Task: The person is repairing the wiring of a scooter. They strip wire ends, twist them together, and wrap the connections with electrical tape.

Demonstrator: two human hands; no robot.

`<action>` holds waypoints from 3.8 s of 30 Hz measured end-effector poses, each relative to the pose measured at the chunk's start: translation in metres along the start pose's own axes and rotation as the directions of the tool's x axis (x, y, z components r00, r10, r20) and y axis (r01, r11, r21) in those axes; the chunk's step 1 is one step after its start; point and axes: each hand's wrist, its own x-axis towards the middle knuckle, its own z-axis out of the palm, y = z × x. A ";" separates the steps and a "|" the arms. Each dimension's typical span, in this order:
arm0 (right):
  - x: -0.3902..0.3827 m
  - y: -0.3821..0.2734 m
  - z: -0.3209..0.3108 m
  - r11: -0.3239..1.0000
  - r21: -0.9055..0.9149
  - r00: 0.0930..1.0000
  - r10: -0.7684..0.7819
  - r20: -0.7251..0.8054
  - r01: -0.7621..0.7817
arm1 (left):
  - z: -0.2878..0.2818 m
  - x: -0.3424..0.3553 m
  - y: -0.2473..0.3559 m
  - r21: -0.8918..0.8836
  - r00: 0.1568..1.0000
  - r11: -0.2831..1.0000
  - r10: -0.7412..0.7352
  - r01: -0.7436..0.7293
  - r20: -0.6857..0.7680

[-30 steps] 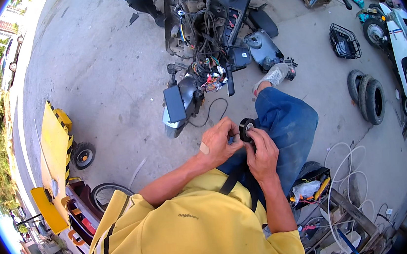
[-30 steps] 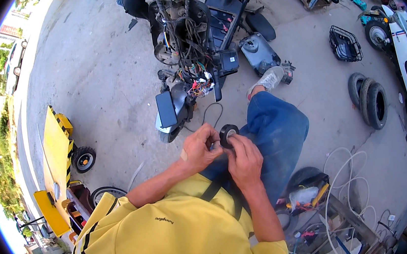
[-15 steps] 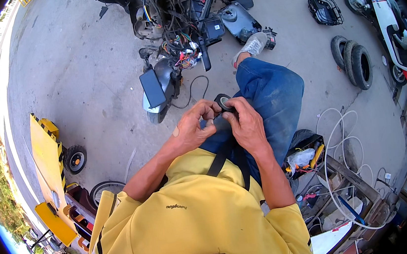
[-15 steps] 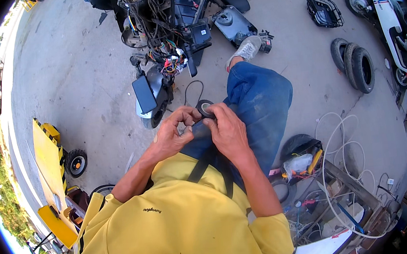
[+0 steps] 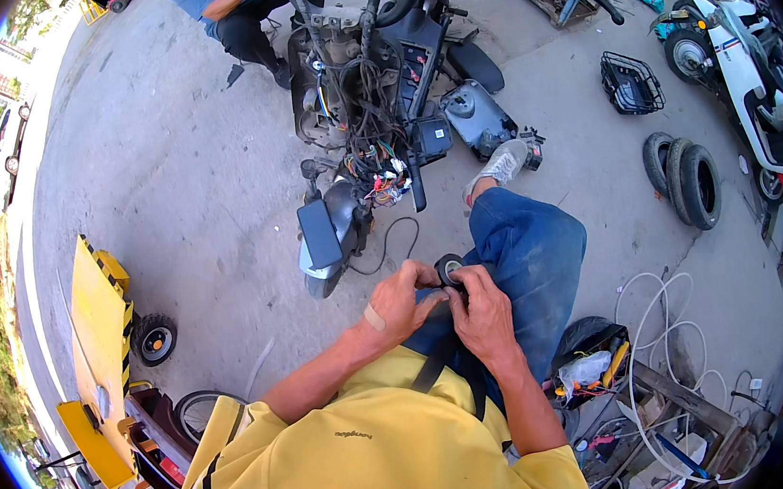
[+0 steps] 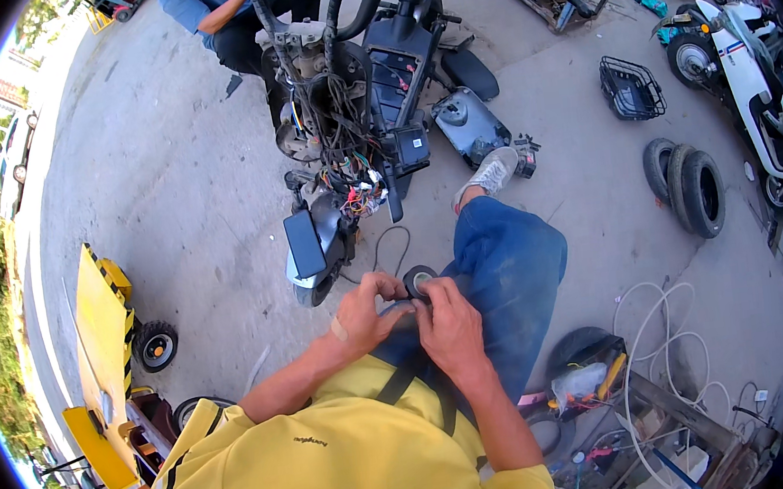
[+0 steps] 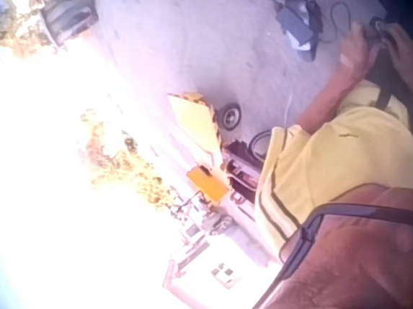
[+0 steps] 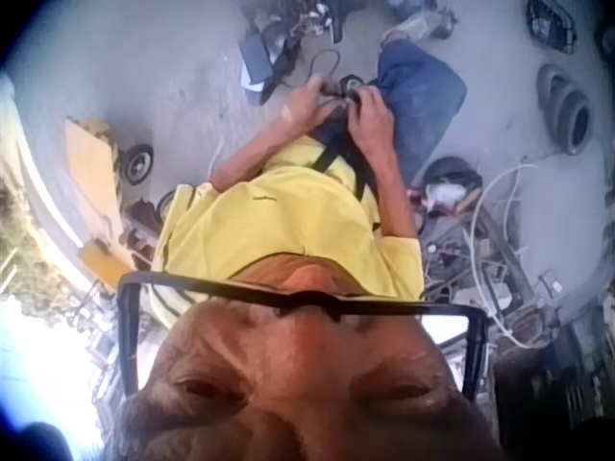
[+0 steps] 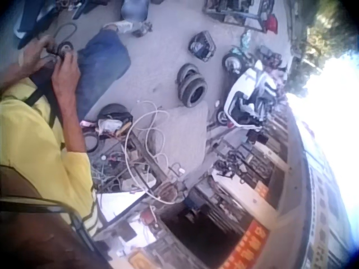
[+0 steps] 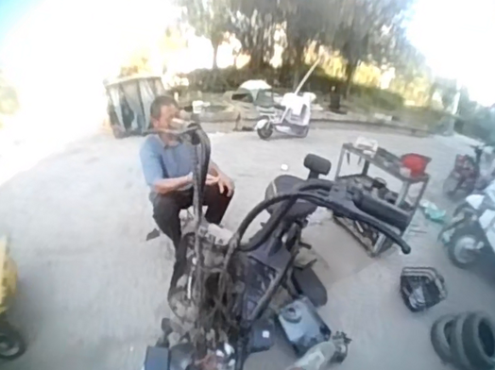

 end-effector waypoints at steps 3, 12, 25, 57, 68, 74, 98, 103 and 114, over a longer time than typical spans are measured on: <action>0.000 -0.006 -0.007 0.998 -0.055 1.000 -0.024 -0.017 0.023 | -0.008 0.005 0.014 0.111 0.993 0.987 0.118 -0.117 -0.003; -0.009 -0.026 -0.025 0.991 0.092 0.995 0.101 0.014 -0.102 | -0.021 0.003 0.052 0.471 0.865 0.741 0.490 -0.479 0.108; -0.075 -0.011 -0.069 0.930 0.272 0.959 0.196 0.206 -0.248 | -0.056 -0.018 0.089 -0.186 0.847 0.826 0.520 -0.532 -0.111; 0.163 0.059 0.114 0.996 0.077 0.958 0.027 0.285 -0.051 | 0.008 0.083 -0.122 -0.905 0.540 0.415 -0.785 0.095 -0.303; 0.157 0.066 0.112 0.989 0.127 0.972 0.046 0.229 -0.077 | 0.008 0.081 -0.128 -0.939 0.582 0.344 -0.760 -0.018 -0.289; 0.154 0.069 0.115 0.984 0.174 0.977 0.010 0.215 -0.048 | 0.003 0.065 -0.115 -0.959 0.631 0.271 -0.759 0.082 -0.161; 0.153 0.074 0.116 0.975 0.223 0.979 -0.048 0.196 0.003 | 0.022 0.070 -0.121 -0.892 0.682 0.405 -0.711 0.200 -0.170; 0.153 0.079 0.118 0.960 0.277 0.968 -0.037 0.249 -0.035 | 0.022 0.072 -0.123 -0.791 0.657 0.524 -0.722 0.316 -0.216; 0.156 0.079 0.120 0.948 0.312 0.970 -0.015 0.244 -0.064 | 0.016 0.071 -0.127 -0.637 0.758 0.711 -0.582 0.299 -0.294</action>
